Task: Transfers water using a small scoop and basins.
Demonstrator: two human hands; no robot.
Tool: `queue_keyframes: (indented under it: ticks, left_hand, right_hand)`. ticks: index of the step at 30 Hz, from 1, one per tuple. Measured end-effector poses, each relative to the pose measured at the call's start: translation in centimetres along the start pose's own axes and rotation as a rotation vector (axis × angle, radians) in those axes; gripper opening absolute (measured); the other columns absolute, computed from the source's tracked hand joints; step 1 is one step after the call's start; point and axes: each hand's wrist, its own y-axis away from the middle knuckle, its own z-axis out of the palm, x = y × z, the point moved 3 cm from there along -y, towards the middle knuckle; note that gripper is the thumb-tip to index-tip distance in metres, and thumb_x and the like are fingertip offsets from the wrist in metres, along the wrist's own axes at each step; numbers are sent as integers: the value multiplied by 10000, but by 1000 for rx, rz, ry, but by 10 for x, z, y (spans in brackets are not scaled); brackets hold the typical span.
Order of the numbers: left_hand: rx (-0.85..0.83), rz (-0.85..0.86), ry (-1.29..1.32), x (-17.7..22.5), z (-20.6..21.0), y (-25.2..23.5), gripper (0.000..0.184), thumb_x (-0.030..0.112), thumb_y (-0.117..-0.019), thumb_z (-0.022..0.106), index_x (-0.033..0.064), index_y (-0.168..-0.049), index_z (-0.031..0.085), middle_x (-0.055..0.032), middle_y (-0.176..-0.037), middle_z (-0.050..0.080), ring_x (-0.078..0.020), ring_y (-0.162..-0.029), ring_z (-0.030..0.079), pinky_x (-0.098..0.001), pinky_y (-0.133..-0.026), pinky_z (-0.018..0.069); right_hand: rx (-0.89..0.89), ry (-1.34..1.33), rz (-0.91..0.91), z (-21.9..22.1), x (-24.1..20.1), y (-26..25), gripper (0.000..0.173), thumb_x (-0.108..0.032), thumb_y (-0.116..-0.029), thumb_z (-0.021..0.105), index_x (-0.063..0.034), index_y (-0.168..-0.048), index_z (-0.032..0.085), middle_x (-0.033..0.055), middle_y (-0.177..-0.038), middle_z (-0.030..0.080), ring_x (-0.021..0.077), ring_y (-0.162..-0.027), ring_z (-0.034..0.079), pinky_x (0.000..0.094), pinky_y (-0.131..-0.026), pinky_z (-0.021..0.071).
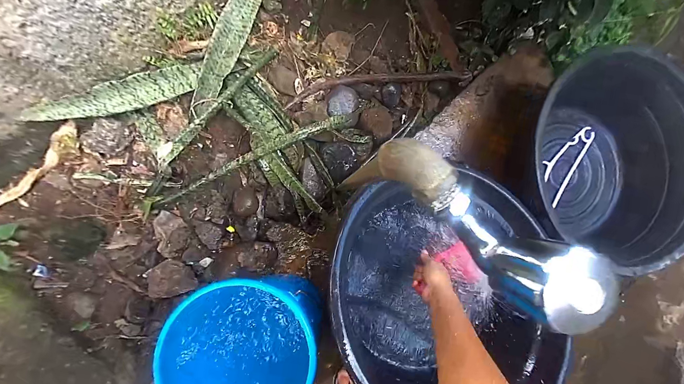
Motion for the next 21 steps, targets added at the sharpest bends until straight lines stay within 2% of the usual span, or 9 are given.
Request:
queue_keyframes:
  ticks: [4, 6, 8, 10, 13, 14, 17, 19, 21]
  left_hand:
    - [75, -127, -175, -32, -25, -21, 277, 52, -981, 622, -88, -1211, 559, -151, -939, 668, -181, -826, 674, -362, -815, 578]
    - [110, -172, -268, -43, -40, -45, 340, 87, -1002, 614, -86, -1285, 538, -205, -993, 669, -261, -866, 675, -441, -835, 566]
    - [109, -191, -327, -37, -50, -69, 381, 124, -1008, 622, -73, -1321, 531, -219, -1023, 686, -296, -901, 683, -487, -853, 560]
    - [53, -226, -310, -22, -55, -82, 414, 154, -1013, 629, -42, -1359, 514, -226, -1139, 666, -309, -999, 672, -489, -881, 556]
    - [-114, -357, -250, -9, -71, -69, 764, 227, -1021, 632, 96, -1627, 185, -263, -1562, 382, -422, -1315, 524, -596, -997, 502]
    - [-142, -418, -250, -9, -79, -57, 810, 251, -1031, 616, 133, -1647, 103, -258, -1617, 307, -445, -1354, 492, -612, -1005, 490]
    - [-47, -599, -250, -28, -126, -15, 661, 299, -1066, 554, 80, -1612, 252, -287, -1548, 409, -479, -1312, 514, -612, -1012, 465]
    - [133, -646, -131, -43, -173, 5, 537, 255, -1084, 509, 35, -1552, 365, -295, -1524, 426, -454, -1294, 520, -587, -1009, 455]
    - [329, -616, 34, -51, -222, 14, 490, 233, -1094, 468, 33, -1531, 371, -272, -1515, 417, -394, -1222, 557, -528, -953, 490]
  right_hand:
    - [-317, -15, -126, -22, 27, -4, 180, -259, -1091, 501, -117, -1201, 489, -38, -608, 402, 70, -428, 371, 231, -395, 372]
    - [-478, -129, -184, -39, 32, 2, 77, -182, -1088, 461, -149, -1150, 493, -76, -572, 396, 30, -401, 377, 190, -380, 380]
    - [-600, -152, -180, -55, 36, 20, 91, -135, -1073, 428, -151, -1136, 492, -100, -547, 399, 5, -387, 390, 162, -376, 385]
    - [-669, -44, -185, -69, 45, 45, 229, -111, -980, 507, -146, -1205, 478, -110, -542, 400, 4, -387, 394, 170, -380, 382]
    - [-677, 216, -191, -85, 54, 107, 456, -152, -849, 653, -114, -1274, 492, -87, -581, 463, 25, -397, 411, 203, -383, 396]
    - [-659, 312, -189, -90, 54, 133, 498, -172, -835, 687, -98, -1297, 516, -71, -607, 493, 39, -407, 425, 219, -388, 409]
    - [-630, 577, -176, -92, 61, 210, 529, -243, -880, 690, -83, -1368, 564, -23, -676, 557, 82, -456, 475, 277, -435, 457]
    - [-605, 699, -161, -82, 74, 255, 484, -232, -931, 647, -76, -1384, 575, 12, -705, 574, 110, -495, 505, 313, -479, 479]
    - [-542, 815, -180, -64, 94, 291, 415, -200, -974, 596, -57, -1363, 603, 65, -752, 609, 157, -566, 544, 371, -558, 499]
